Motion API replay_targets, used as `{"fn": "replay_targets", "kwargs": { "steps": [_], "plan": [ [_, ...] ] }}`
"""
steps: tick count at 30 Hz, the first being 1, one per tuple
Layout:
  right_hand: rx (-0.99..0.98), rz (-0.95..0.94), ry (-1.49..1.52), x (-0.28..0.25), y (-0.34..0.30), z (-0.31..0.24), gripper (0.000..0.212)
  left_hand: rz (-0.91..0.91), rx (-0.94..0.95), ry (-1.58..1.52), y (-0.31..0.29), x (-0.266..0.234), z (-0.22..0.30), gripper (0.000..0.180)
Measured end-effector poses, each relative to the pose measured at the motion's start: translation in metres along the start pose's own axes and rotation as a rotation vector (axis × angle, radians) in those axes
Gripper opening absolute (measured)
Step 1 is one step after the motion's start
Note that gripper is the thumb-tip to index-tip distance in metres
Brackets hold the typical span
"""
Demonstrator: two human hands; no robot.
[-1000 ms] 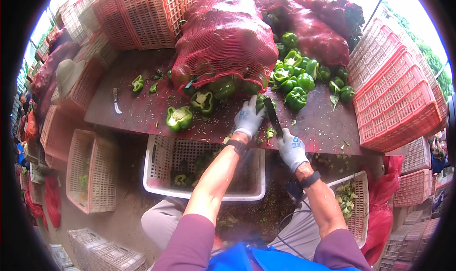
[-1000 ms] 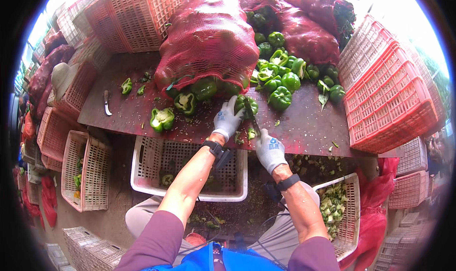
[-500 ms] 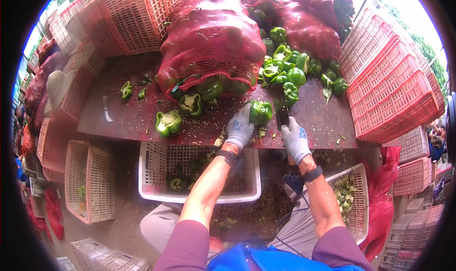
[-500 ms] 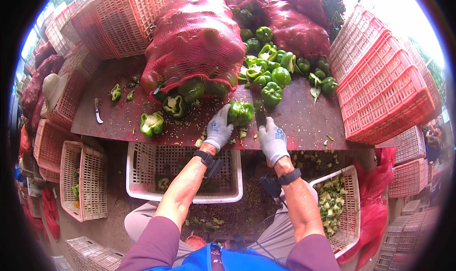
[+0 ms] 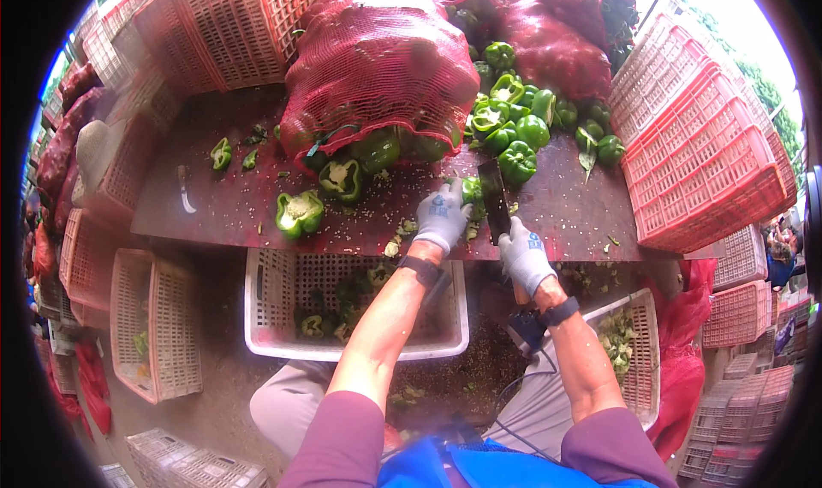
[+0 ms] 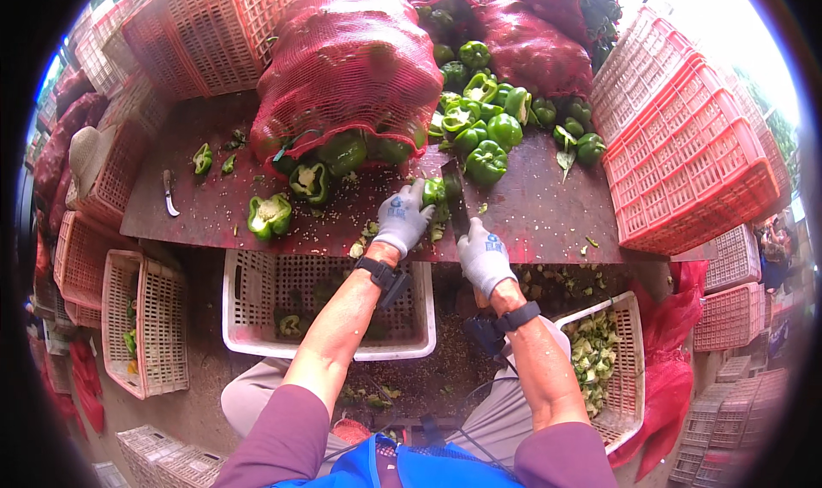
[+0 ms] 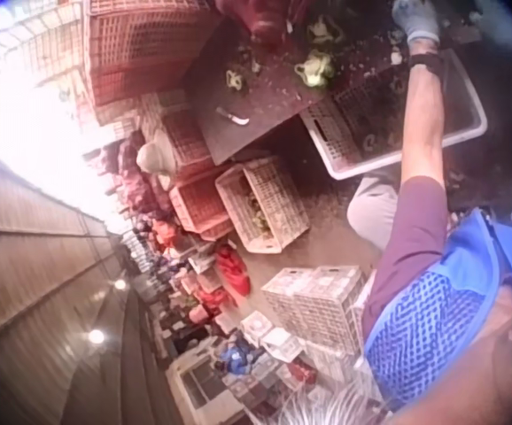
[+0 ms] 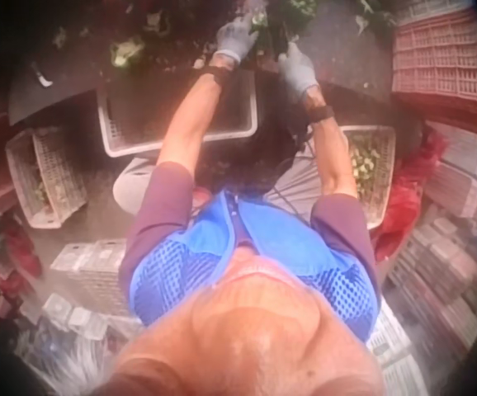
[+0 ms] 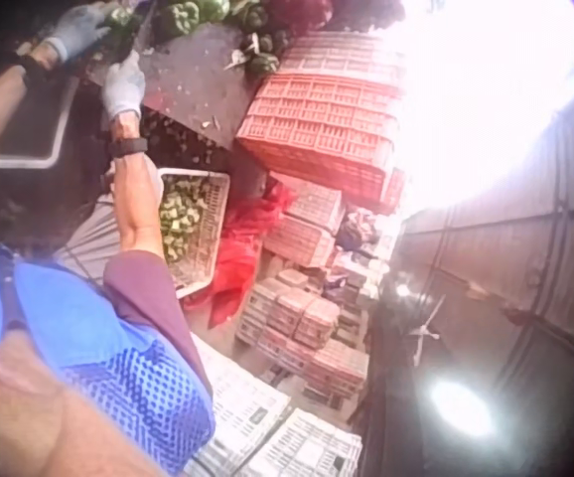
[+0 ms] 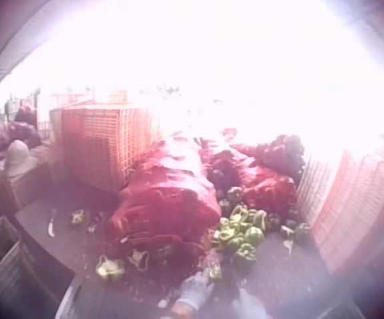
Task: The recorder is cutting green bell peppers using a knife and placing the pieces into a white plastic basket.
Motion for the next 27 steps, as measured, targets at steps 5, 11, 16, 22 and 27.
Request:
{"fn": "replay_targets", "kwargs": {
  "steps": [5,11,16,22,27],
  "plan": [
    [-0.053,-0.173,0.061,-0.016,0.026,-0.026,0.034,-0.009,-0.005,-0.065,-0.002,0.003,-0.003,0.060],
    [0.014,-0.241,-0.107,0.014,0.049,-0.044,0.033,0.036,-0.010,-0.116,0.001,0.011,-0.013,0.067],
    [0.010,-0.131,-0.057,0.021,0.066,-0.004,0.036,0.171,-0.061,-0.195,0.011,-0.023,-0.036,0.070],
    [0.074,-0.015,-0.079,-0.012,0.078,0.019,0.040,0.233,-0.102,0.089,0.086,-0.055,-0.039,0.085],
    [0.062,-0.021,-0.058,-0.013,0.066,0.035,0.040,0.172,-0.118,0.040,0.095,-0.047,-0.041,0.088]
  ]
}}
Point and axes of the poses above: each hand's wrist, its own y-axis towards the middle knuckle, its own x-axis out of the palm, z = x × y, the point moved 5 cm from there along y, towards the middle knuckle, and after that the axes turned 3 degrees about z, right-handed, at the moved point
